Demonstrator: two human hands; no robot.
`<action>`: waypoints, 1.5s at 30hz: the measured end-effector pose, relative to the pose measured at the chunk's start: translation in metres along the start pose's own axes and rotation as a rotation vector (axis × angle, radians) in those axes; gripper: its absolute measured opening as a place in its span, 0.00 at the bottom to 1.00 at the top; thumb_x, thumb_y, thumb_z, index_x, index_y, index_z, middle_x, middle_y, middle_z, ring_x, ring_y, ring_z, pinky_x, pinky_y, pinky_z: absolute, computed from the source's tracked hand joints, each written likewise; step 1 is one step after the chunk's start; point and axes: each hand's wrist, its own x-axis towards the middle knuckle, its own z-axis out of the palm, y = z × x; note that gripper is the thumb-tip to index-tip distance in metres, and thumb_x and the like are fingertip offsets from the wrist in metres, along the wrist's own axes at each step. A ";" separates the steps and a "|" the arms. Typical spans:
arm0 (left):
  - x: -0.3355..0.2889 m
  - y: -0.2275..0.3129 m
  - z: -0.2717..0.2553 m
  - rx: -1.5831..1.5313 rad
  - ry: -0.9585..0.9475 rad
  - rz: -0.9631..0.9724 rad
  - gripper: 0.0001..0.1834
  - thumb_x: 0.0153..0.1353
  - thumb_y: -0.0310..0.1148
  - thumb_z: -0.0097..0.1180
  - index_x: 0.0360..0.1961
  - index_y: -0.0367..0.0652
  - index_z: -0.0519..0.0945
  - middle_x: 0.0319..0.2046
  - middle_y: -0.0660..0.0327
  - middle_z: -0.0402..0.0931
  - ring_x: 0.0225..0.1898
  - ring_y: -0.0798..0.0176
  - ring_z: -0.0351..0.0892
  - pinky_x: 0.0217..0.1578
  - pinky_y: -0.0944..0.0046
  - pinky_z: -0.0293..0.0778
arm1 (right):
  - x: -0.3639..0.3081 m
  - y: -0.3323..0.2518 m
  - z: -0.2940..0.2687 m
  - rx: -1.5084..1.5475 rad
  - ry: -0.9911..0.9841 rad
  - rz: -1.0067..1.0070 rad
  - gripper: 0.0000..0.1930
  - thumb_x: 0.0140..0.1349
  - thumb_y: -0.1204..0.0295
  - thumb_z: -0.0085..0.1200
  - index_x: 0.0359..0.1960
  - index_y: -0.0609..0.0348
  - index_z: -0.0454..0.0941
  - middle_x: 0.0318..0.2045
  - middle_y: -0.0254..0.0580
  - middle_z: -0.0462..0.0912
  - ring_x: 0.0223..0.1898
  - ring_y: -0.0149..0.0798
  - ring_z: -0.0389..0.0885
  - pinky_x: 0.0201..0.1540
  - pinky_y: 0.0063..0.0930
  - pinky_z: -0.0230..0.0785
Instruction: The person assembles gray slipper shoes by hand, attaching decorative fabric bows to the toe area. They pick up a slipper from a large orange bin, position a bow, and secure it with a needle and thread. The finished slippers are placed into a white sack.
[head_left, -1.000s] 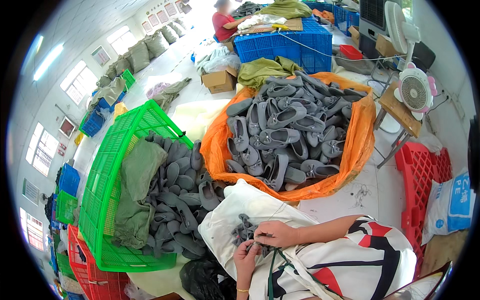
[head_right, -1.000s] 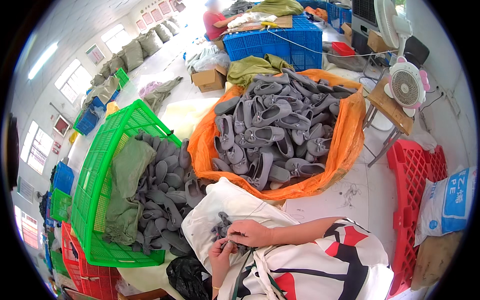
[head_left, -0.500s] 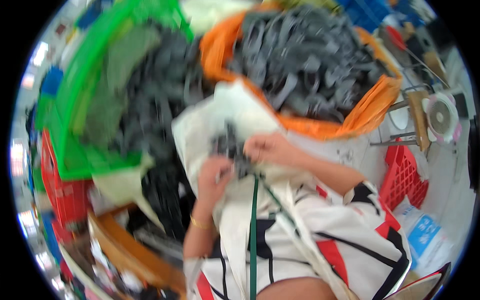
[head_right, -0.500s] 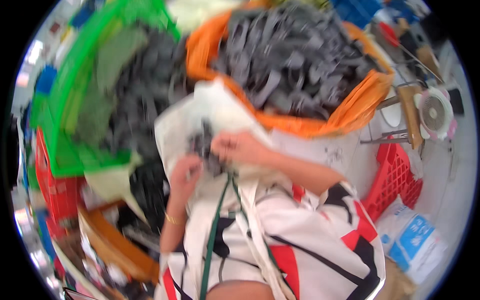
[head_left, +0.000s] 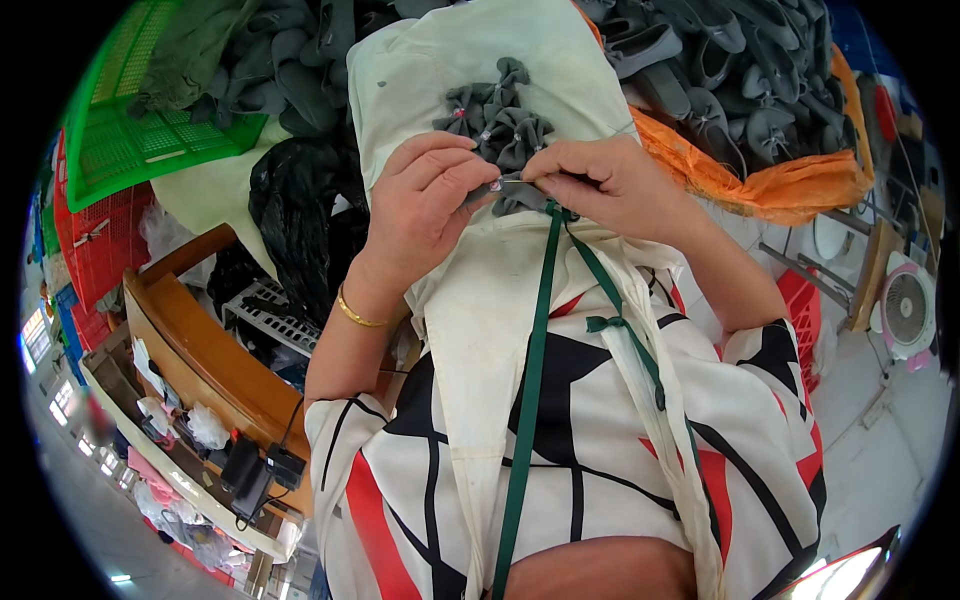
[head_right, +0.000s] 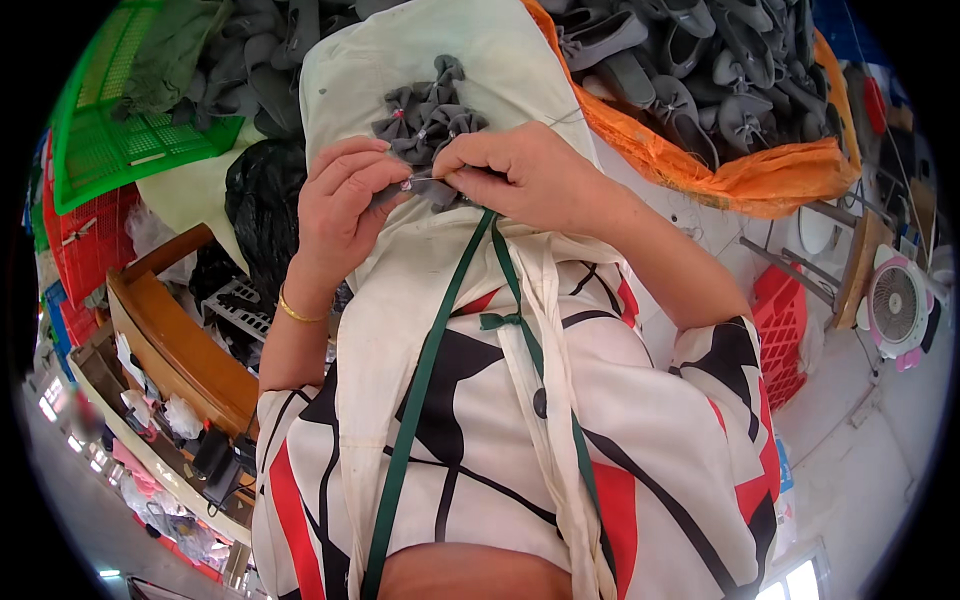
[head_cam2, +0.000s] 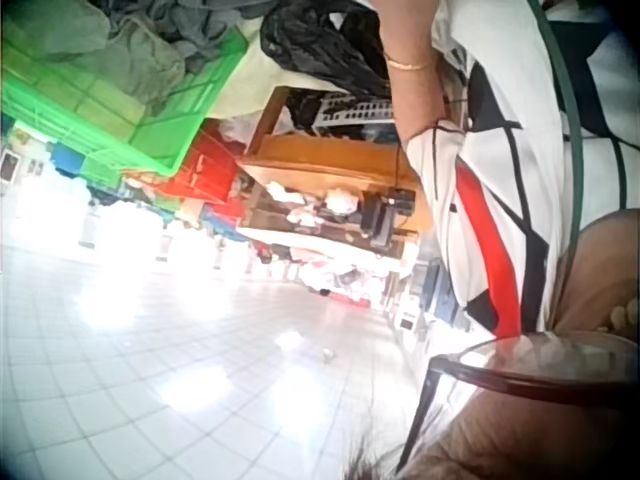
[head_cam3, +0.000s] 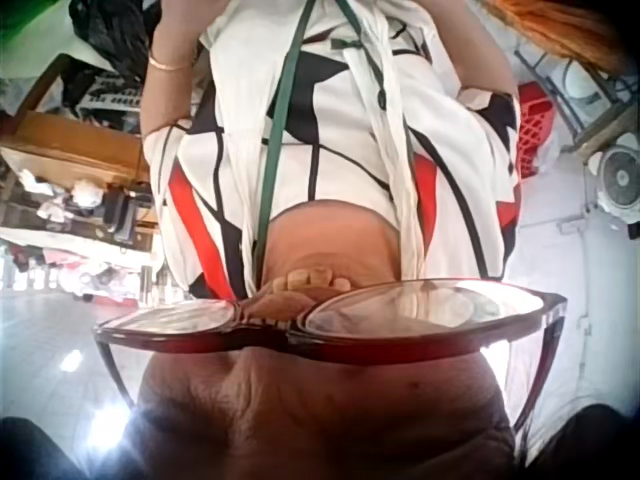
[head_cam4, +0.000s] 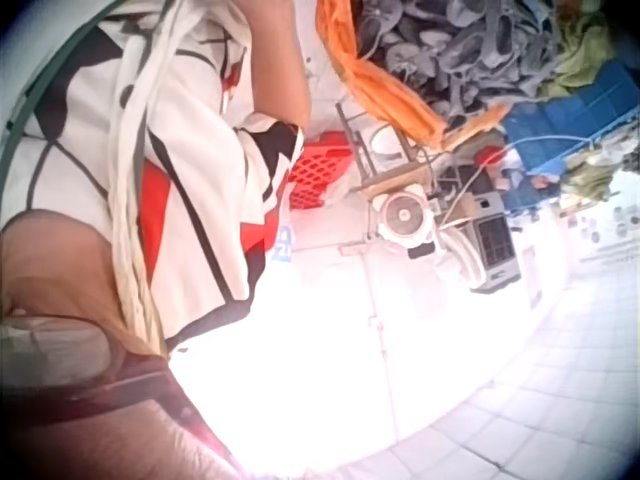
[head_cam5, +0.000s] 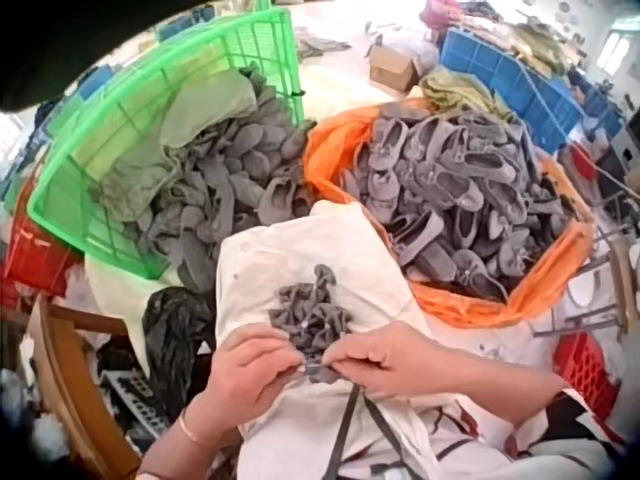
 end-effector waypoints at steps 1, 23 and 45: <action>0.000 0.000 0.000 0.002 0.001 0.009 0.17 0.41 0.23 0.70 0.36 0.44 0.82 0.34 0.62 0.80 0.43 0.54 0.80 0.41 0.59 0.77 | 0.000 0.001 -0.001 -0.004 -0.004 0.002 0.08 0.64 0.78 0.53 0.43 0.63 0.80 0.33 0.34 0.83 0.31 0.25 0.76 0.35 0.18 0.69; -0.005 0.004 0.000 -0.221 0.035 -0.047 0.16 0.44 0.23 0.69 0.36 0.43 0.82 0.36 0.61 0.82 0.42 0.53 0.81 0.42 0.59 0.77 | 0.004 0.017 0.011 0.251 -0.059 -0.095 0.06 0.67 0.75 0.52 0.43 0.59 0.79 0.30 0.32 0.79 0.29 0.26 0.72 0.34 0.20 0.66; -0.002 0.009 0.004 -0.455 -0.094 -0.216 0.10 0.51 0.23 0.64 0.36 0.43 0.82 0.35 0.57 0.81 0.39 0.50 0.79 0.43 0.55 0.73 | -0.005 0.008 0.015 0.529 -0.138 0.341 0.04 0.69 0.70 0.52 0.38 0.57 0.76 0.27 0.27 0.75 0.27 0.21 0.73 0.31 0.19 0.68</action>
